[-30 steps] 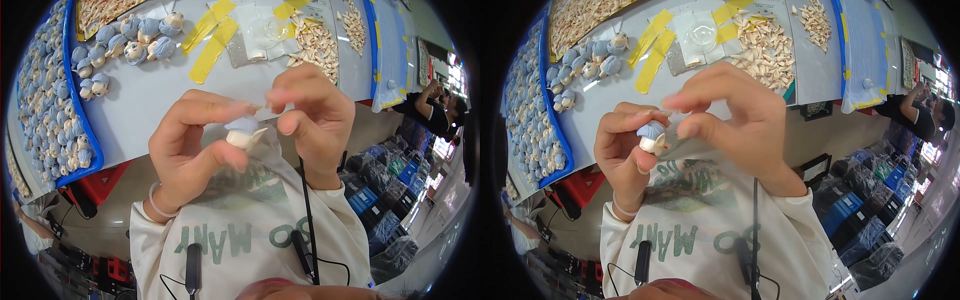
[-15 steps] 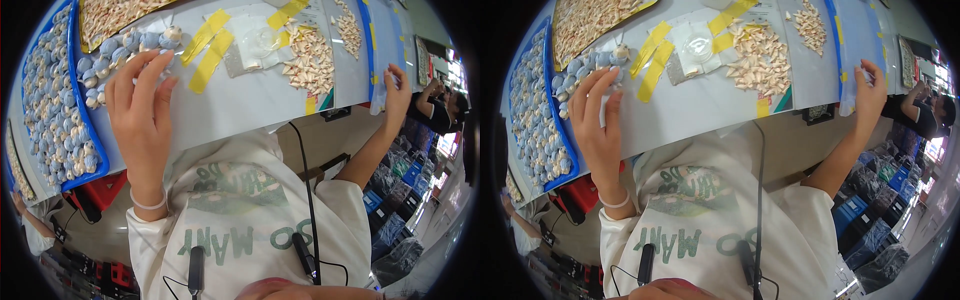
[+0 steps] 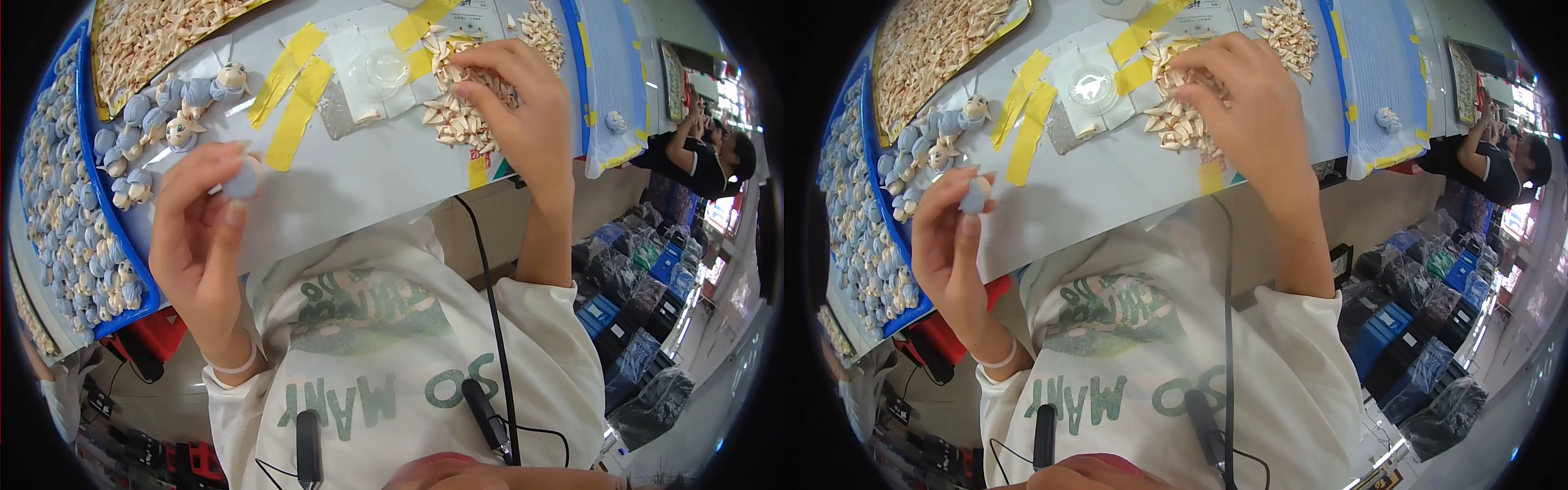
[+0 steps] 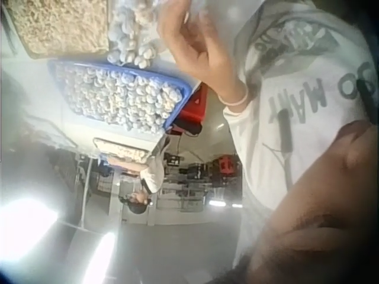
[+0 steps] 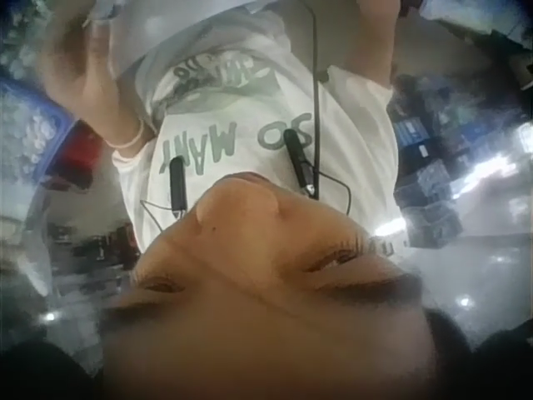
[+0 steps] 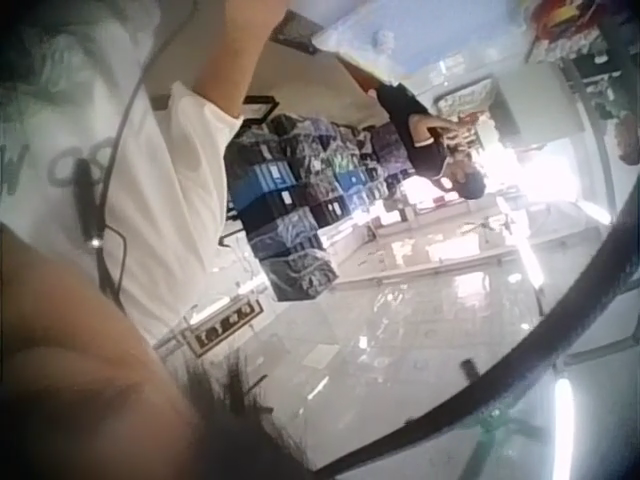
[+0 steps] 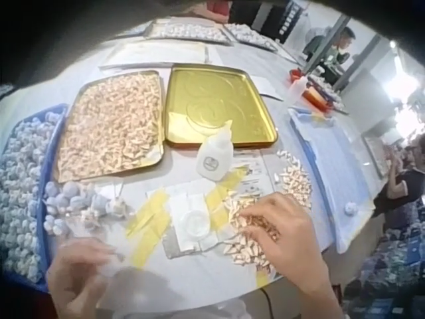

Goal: The person assembles small decorative figurines by applying glue from a bottle to plastic heads and white plastic pieces, then attaching these figurine parts together by hand to form blue assembled figurines.

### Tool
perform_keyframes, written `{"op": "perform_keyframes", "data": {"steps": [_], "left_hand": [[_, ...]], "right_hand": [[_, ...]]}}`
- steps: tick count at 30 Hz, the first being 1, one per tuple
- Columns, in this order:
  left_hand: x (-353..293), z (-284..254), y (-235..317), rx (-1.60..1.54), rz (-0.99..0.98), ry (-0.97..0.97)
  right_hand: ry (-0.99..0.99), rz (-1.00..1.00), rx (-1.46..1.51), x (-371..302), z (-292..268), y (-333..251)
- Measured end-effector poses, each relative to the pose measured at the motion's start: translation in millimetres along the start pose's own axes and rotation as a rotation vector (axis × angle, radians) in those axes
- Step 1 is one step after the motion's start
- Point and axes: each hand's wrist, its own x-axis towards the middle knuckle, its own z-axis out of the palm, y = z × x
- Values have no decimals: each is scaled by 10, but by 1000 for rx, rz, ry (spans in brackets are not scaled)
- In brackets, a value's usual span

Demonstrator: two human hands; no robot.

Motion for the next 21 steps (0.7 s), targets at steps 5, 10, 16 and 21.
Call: {"op": "perform_keyframes", "data": {"steps": [5, 10, 16, 21], "left_hand": [[-88, 40, -105, -470, -68, -182], [-123, 212, -190, -640, -161, -339], [-68, 153, -162, -695, -194, -366], [-69, 128, -177, -618, -148, -317]], "right_hand": [[114, 38, 48, 7, 75, 0], [202, 64, 114, -2, 54, 30], [334, 240, 360, -47, 29, 40], [230, 314, 389, -78, -2, 36]]}}
